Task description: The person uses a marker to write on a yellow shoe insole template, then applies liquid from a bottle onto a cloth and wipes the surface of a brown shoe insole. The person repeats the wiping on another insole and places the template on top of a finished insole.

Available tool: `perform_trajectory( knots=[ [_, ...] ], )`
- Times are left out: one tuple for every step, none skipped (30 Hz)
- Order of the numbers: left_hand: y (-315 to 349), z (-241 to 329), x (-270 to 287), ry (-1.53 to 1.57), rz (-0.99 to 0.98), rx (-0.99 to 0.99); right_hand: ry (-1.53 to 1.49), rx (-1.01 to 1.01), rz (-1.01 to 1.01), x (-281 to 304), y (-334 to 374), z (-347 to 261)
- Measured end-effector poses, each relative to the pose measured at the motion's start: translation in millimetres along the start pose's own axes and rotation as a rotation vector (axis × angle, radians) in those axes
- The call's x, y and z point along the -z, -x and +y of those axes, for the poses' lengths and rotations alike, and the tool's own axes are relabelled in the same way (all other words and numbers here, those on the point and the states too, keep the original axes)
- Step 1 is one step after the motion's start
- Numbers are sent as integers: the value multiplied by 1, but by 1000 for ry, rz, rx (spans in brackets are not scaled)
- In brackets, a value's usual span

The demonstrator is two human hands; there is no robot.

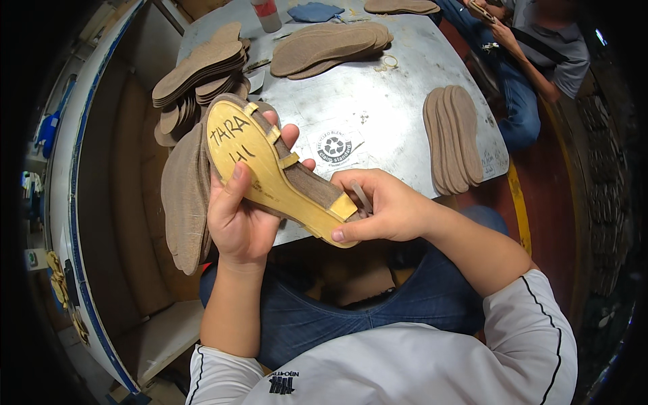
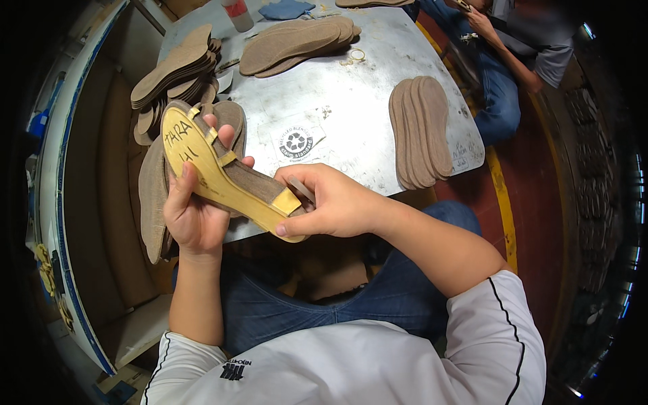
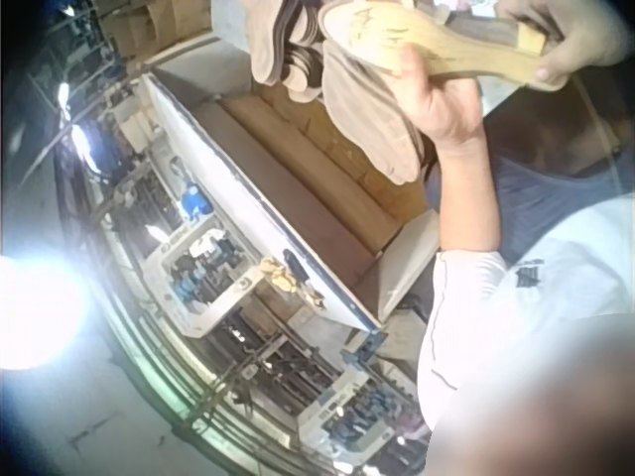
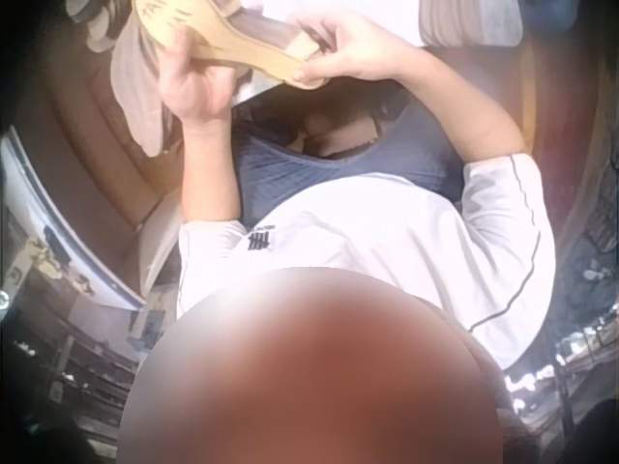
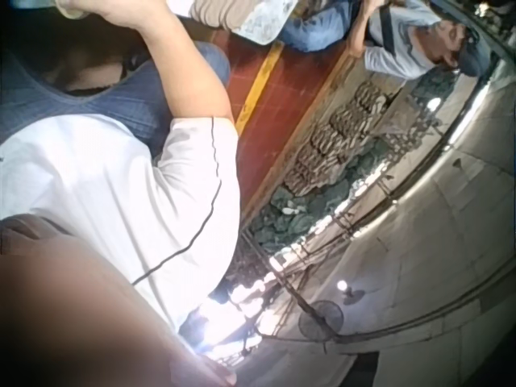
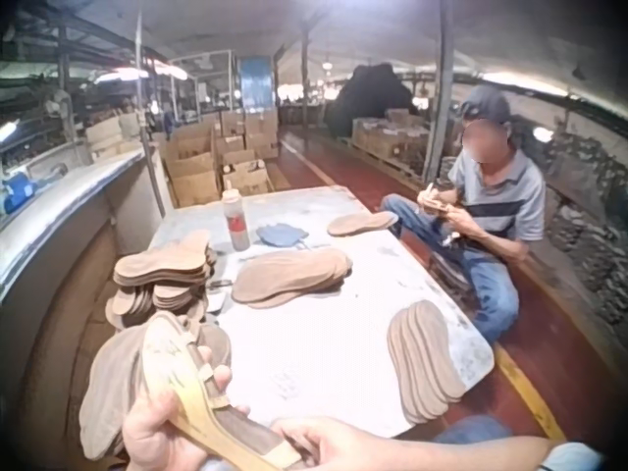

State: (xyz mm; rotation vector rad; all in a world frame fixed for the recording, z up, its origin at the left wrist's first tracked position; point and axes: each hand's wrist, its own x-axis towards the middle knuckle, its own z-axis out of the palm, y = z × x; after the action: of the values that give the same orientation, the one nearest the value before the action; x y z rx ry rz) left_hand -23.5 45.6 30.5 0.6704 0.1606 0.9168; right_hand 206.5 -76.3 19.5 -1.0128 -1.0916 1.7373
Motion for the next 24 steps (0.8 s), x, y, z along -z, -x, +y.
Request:
perform_trajectory(
  knots=[
    [1,0,-1,0,-3,0,12,-9,1,1,0,0],
    [1,0,-2,-17,-2,0,19,-8,1,1,1,0],
    [2,0,-3,-24,-6,-1,26,-7,1,1,1,0],
    [2,1,-3,-16,-11,-1,33,-7,2,0,1,0],
    [3,1,-4,-36,-9,2,37,-11,2,0,1,-1],
    [3,1,-5,-44,-8,4,41,-15,3,0,1,-1],
    [3,1,-5,-35,-11,6,49,-13,4,-1,1,-1],
    [3,0,-5,-49,-12,6,43,-19,2,-1,1,-2],
    [3,0,-5,-47,-16,6,40,-21,1,-1,1,-2],
    [3,0,-5,-34,-23,5,45,-18,0,-1,1,-2],
    [3,0,-5,-48,-24,7,52,-22,-1,-1,1,-2],
    [3,0,-5,-51,-28,9,66,-21,-2,-1,1,-2],
    [3,0,-5,-43,-35,11,81,-20,-4,-1,1,-2],
    [3,0,-6,-61,-36,11,81,-18,-5,0,1,-3],
    [4,0,-6,-67,-41,11,81,-16,-6,0,1,-3],
    [4,0,-7,-60,-46,13,82,-14,-7,0,1,-4],
    [4,0,-8,-76,-36,11,91,-10,-7,0,1,-4],
    [4,-1,-8,-78,-26,9,101,-6,-8,1,2,-4],
    [5,-1,-9,-61,-21,9,111,-2,-9,1,2,-4],
    [5,-1,-9,-78,-5,11,103,-14,-8,1,2,-4],
    [4,-2,-9,-76,6,13,96,-25,-6,1,2,-3],
    [3,-2,-9,-59,9,13,89,-25,-5,1,2,-2],
    [3,-2,-9,-72,15,17,85,-39,-5,1,1,-1],
    [2,-2,-8,-69,14,20,82,-44,-5,1,1,0]
  ],
)
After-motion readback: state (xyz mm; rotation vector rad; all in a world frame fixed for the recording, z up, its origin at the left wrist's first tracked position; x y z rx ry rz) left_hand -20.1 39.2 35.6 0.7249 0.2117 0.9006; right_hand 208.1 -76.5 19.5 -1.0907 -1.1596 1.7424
